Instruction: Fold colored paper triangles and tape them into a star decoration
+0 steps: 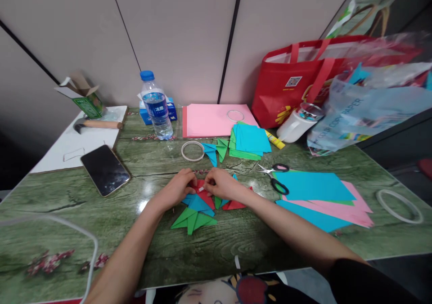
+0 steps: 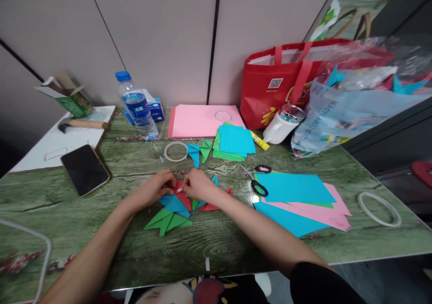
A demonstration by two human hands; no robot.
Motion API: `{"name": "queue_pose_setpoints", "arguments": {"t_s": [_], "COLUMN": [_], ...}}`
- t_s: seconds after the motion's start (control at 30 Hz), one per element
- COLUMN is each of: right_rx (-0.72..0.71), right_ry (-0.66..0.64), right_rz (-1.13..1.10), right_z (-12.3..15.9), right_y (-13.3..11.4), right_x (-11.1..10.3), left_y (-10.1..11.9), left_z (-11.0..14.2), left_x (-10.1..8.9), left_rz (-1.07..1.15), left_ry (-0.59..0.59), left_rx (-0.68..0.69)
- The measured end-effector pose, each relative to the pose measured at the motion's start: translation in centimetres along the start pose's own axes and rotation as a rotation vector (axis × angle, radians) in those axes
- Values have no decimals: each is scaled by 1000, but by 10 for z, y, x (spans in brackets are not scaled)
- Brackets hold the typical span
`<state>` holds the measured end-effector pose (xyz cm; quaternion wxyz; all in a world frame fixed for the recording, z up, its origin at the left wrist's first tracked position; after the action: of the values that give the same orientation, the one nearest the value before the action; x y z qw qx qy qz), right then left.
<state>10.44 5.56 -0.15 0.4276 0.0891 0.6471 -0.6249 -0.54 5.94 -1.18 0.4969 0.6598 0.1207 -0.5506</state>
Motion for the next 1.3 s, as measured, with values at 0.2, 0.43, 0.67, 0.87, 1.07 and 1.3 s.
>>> {"name": "queue_pose_setpoints", "arguments": {"t_s": [0.2,0.43,0.67,0.87,1.07,1.3], "right_rx": [34,65,70,81,125,145], "right_ry": [-1,-12,-22,-71,-129,3], "right_rz": [65,78,137,149,214,251], "right_z": [-1,-2,-4,-4,-3,-4], "right_y": [-2,-1,-1,-2,-7,-5], "right_x": [1,2,4,8,7,-4], "left_y": [1,3,1,2,1,3], "left_z": [1,1,1,1,0,2], "left_x": [-1,-3,-1,-2,-1,-1], "left_rz": [-10,4,3,-7,-25,-24], "left_ry": [-3,-2,-5,-12,1,-2], "left_rx": [2,1,2,4,10,5]}}
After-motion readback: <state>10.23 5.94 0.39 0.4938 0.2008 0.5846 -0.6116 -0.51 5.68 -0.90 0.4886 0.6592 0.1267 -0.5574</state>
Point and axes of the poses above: each hand's wrist, its own z-axis away from the middle knuckle, its own x-axis out of the palm, y = z × x, the point moved 7 cm from there along -z, towards the middle knuckle, and after that the axes turned 10 degrees about -z, right-handed, at the moved point
